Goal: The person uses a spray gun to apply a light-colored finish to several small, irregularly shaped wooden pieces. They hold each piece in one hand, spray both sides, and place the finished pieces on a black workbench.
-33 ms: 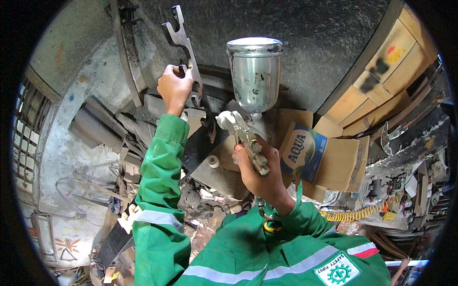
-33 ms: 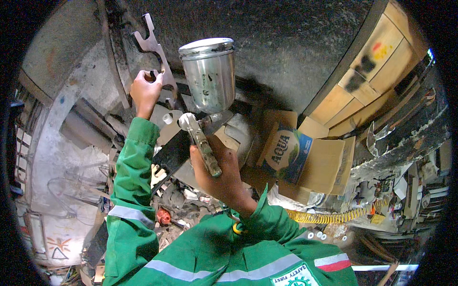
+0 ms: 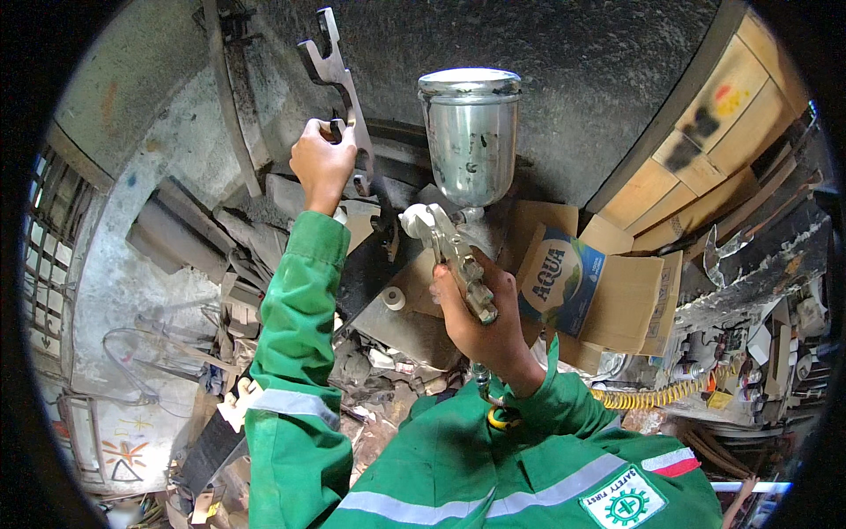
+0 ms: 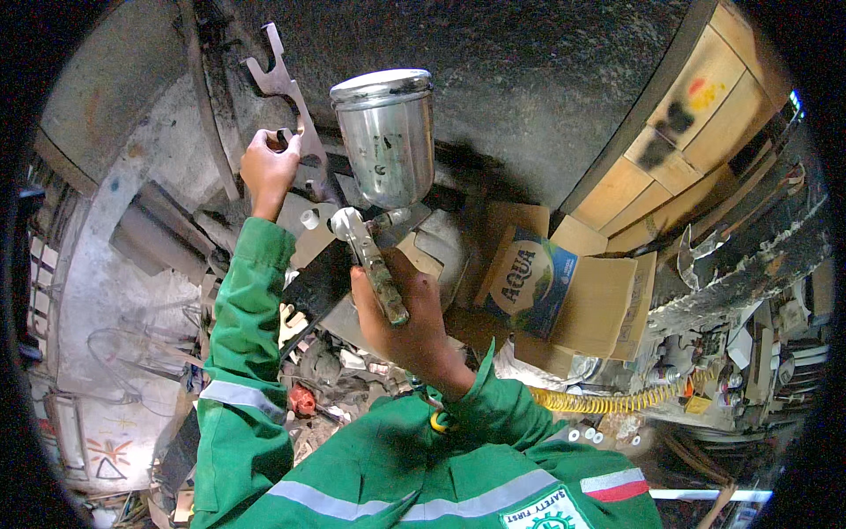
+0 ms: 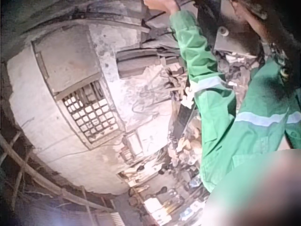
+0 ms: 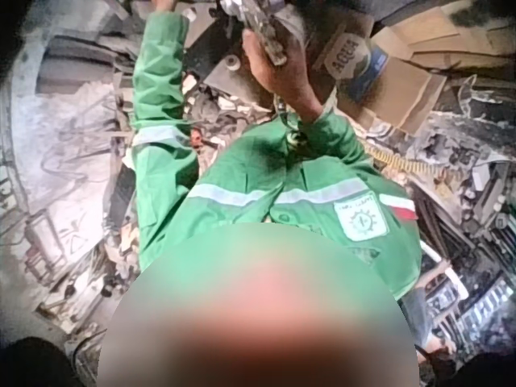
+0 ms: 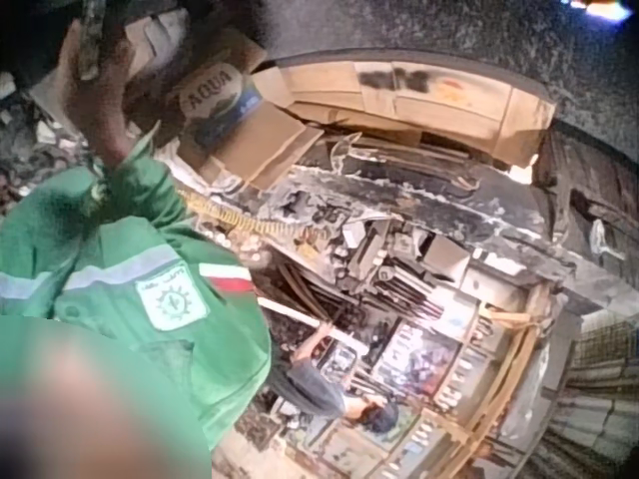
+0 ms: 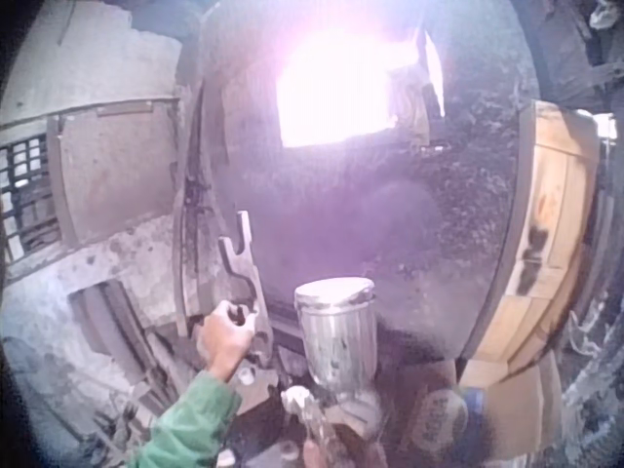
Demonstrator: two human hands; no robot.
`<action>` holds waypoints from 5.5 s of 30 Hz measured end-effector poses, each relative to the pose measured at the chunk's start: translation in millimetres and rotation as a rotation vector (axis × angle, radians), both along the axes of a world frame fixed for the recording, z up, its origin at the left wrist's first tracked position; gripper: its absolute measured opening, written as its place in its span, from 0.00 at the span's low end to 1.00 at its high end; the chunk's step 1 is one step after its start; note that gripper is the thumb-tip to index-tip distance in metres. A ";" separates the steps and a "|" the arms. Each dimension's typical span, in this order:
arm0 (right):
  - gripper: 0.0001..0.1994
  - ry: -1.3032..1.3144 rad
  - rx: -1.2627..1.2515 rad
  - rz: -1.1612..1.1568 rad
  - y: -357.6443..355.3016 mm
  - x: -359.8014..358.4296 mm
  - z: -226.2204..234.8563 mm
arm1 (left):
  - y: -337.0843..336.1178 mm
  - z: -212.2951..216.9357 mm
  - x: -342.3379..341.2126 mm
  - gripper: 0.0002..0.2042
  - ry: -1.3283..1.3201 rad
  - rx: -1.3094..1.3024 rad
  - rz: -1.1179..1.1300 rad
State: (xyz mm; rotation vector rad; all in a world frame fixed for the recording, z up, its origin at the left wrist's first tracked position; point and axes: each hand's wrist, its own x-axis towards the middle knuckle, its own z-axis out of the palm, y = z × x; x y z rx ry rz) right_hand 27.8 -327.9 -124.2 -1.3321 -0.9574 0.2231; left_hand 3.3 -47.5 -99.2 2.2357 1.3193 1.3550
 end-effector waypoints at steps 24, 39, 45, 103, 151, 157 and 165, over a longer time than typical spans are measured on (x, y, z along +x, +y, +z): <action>0.07 0.171 0.053 -0.017 5.3 6.5 -6.4 | -24.1 -35.6 -16.7 0.09 -0.417 0.239 -0.273; 0.06 0.119 0.090 -0.040 3.1 4.6 7.0 | -35.4 -35.2 -35.1 0.06 -0.495 0.097 -0.345; 0.07 0.067 0.122 -0.115 0.0 0.0 11.2 | -27.5 -36.6 -37.9 0.07 -0.477 0.179 -0.374; 0.18 -0.012 -0.064 0.012 23.6 60.8 12.0 | -57.4 25.8 -60.4 0.16 -0.360 -0.614 -1.290; 0.23 0.485 0.196 0.070 -47.4 92.2 -6.2 | -25.8 114.5 -116.0 0.15 -0.540 -0.335 -0.840; 0.20 0.542 0.207 -0.016 -52.8 65.7 9.3 | -34.5 122.0 -95.6 0.15 -0.392 -0.130 -0.704; 0.17 0.560 0.108 0.064 -51.6 47.9 6.4 | -28.0 121.2 -88.1 0.15 -0.434 0.042 -0.638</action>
